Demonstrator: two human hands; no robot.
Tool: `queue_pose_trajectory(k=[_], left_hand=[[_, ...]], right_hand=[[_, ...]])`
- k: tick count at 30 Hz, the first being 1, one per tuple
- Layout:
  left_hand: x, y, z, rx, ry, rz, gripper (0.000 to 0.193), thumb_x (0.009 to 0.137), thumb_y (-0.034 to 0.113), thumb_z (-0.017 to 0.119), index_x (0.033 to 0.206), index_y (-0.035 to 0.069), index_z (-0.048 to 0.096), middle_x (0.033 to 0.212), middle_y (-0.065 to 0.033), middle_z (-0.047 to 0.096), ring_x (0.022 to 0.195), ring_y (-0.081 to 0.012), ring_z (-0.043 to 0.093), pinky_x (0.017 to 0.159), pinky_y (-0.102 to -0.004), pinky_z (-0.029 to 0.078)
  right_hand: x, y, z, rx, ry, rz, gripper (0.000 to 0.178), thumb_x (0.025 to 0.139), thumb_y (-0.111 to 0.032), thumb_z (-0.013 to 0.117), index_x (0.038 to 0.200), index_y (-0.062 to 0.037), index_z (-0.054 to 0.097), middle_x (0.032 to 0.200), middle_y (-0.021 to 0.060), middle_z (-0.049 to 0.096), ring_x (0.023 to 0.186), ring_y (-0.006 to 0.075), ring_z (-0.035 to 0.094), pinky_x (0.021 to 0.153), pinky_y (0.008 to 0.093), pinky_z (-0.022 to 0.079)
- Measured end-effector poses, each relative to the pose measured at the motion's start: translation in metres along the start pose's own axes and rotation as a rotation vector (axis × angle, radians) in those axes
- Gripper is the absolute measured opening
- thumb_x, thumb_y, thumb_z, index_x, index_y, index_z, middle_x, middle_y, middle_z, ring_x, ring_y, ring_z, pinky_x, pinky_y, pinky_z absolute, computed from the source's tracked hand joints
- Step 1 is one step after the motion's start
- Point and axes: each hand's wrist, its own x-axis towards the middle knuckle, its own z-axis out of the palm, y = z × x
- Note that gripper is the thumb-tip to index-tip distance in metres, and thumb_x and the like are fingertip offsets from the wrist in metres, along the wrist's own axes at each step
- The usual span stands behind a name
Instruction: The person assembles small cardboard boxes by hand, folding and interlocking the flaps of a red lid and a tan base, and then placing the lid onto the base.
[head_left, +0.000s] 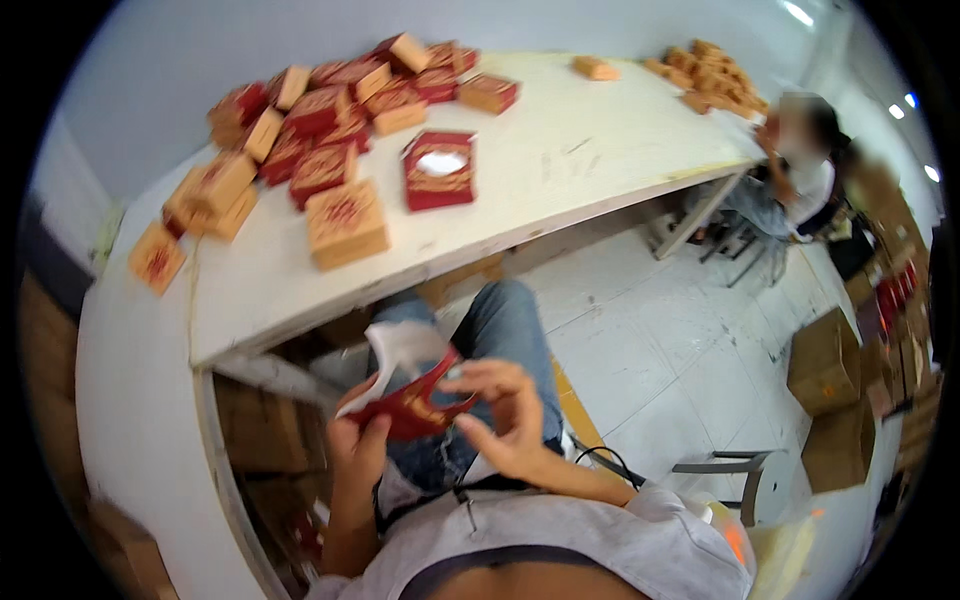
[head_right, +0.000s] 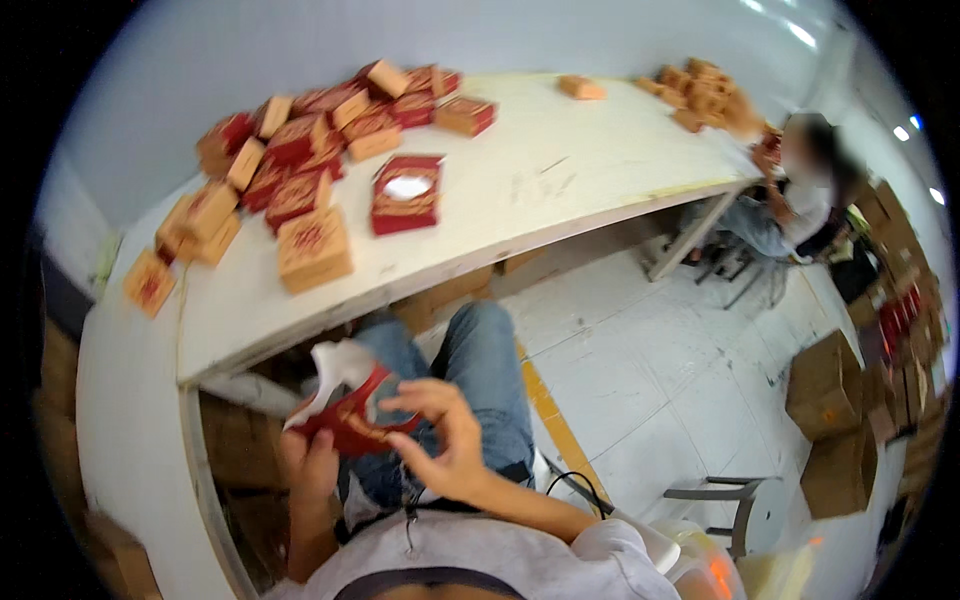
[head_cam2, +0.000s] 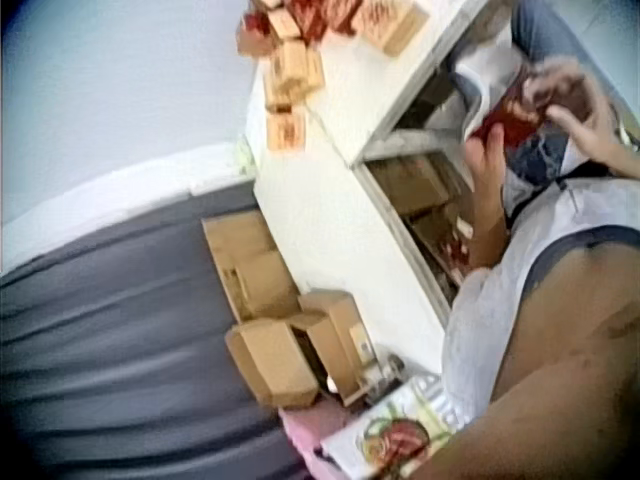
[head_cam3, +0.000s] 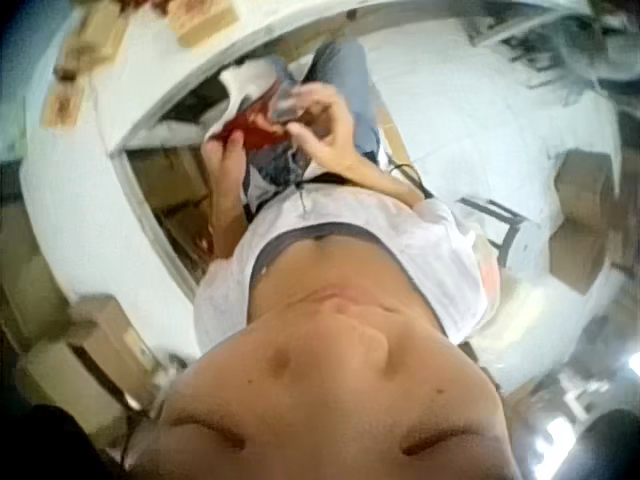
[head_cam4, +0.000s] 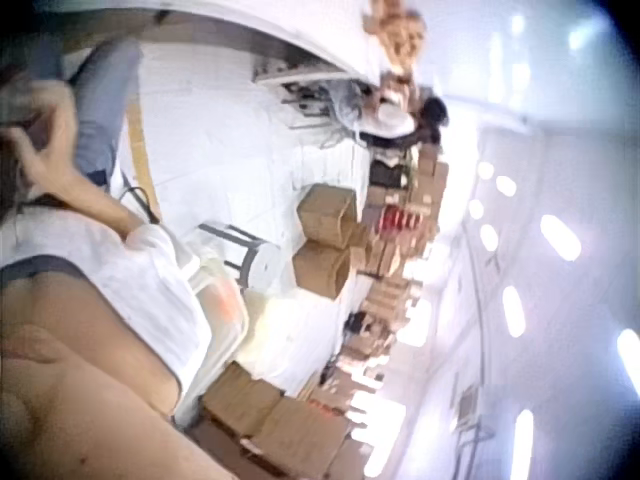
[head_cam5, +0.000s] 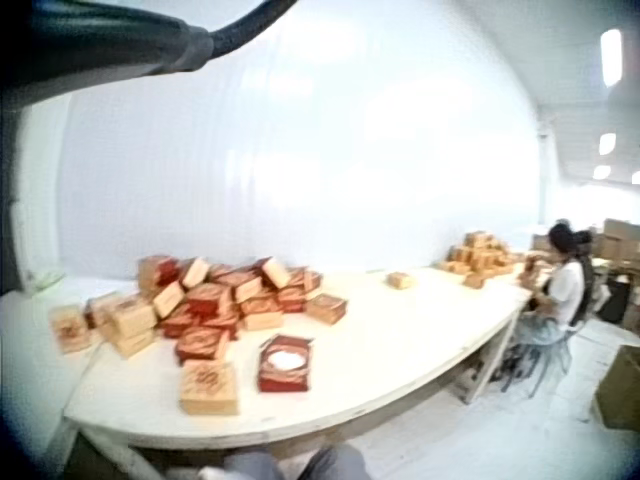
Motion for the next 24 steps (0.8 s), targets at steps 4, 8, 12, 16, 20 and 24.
queue_pose_trajectory(k=[4, 8, 12, 16, 20, 24], left_hand=[[0.014, -0.001, 0.005, 0.002, -0.007, -0.017, 0.034, 0.084, 0.006, 0.054, 0.116, -0.005, 0.051, 0.105, -0.0096, 0.059, 0.096, -0.0129, 0.053, 0.086, -0.0259, 0.041], [0.014, 0.003, 0.003, -0.237, -0.090, -0.082, 0.035, 0.085, 0.007, 0.054, 0.118, -0.004, 0.049, 0.105, -0.0101, 0.059, 0.096, -0.0126, 0.054, 0.085, -0.0260, 0.042], [0.016, -0.002, 0.005, -0.382, -0.051, -0.149, 0.039, 0.086, 0.009, 0.055, 0.121, -0.004, 0.044, 0.109, -0.0109, 0.058, 0.094, -0.0154, 0.057, 0.086, -0.0285, 0.044], [0.011, -0.005, -0.009, -0.640, -0.280, -0.348, 0.048, 0.083, 0.019, 0.061, 0.121, -0.003, 0.041, 0.114, -0.0145, 0.055, 0.100, -0.0219, 0.057, 0.085, -0.0344, 0.047], [0.008, -0.012, -0.008, -0.660, -0.373, -0.461, 0.051, 0.081, 0.024, 0.063, 0.121, -0.001, 0.042, 0.109, -0.0147, 0.058, 0.095, -0.0205, 0.060, 0.082, -0.0317, 0.049], [0.013, -0.006, -0.008, -0.468, -0.165, -0.394, 0.071, 0.078, 0.041, 0.064, 0.128, 0.000, 0.036, 0.114, -0.0138, 0.055, 0.100, -0.0190, 0.057, 0.083, -0.0316, 0.048]], right_hand=[[0.002, 0.001, -0.010, 0.276, -0.100, 0.165, 0.053, 0.077, 0.009, 0.056, 0.120, -0.0033, 0.028, 0.119, 0.0193, 0.043, 0.101, 0.0263, 0.057, 0.079, 0.0317, 0.048], [0.009, -0.005, -0.024, 0.167, -0.279, -0.005, 0.048, 0.077, 0.009, 0.055, 0.117, -0.0009, 0.029, 0.108, 0.0214, 0.052, 0.090, 0.0298, 0.063, 0.056, 0.0225, 0.049], [0.013, -0.003, -0.038, 0.114, -0.313, -0.095, 0.051, 0.076, -0.003, 0.063, 0.117, 0.0009, 0.033, 0.110, 0.0220, 0.051, 0.096, 0.0279, 0.059, 0.053, 0.0210, 0.047], [0.015, 0.011, -0.039, -0.026, -0.173, 0.087, 0.088, 0.065, -0.031, 0.078, 0.131, -0.0042, 0.026, 0.124, 0.0175, 0.043, 0.116, 0.0242, 0.044, 0.082, 0.0326, 0.043], [0.019, 0.008, -0.031, 0.306, -0.486, 0.588, 0.100, 0.065, -0.033, 0.078, 0.138, -0.0046, 0.016, 0.129, 0.0125, 0.039, 0.118, 0.0198, 0.041, 0.097, 0.0315, 0.032], [0.016, 0.007, -0.019, 0.021, -0.379, 0.468, 0.079, 0.075, -0.014, 0.064, 0.137, -0.0012, 0.017, 0.116, 0.0164, 0.051, 0.106, 0.0205, 0.051, 0.090, 0.0320, 0.039]])
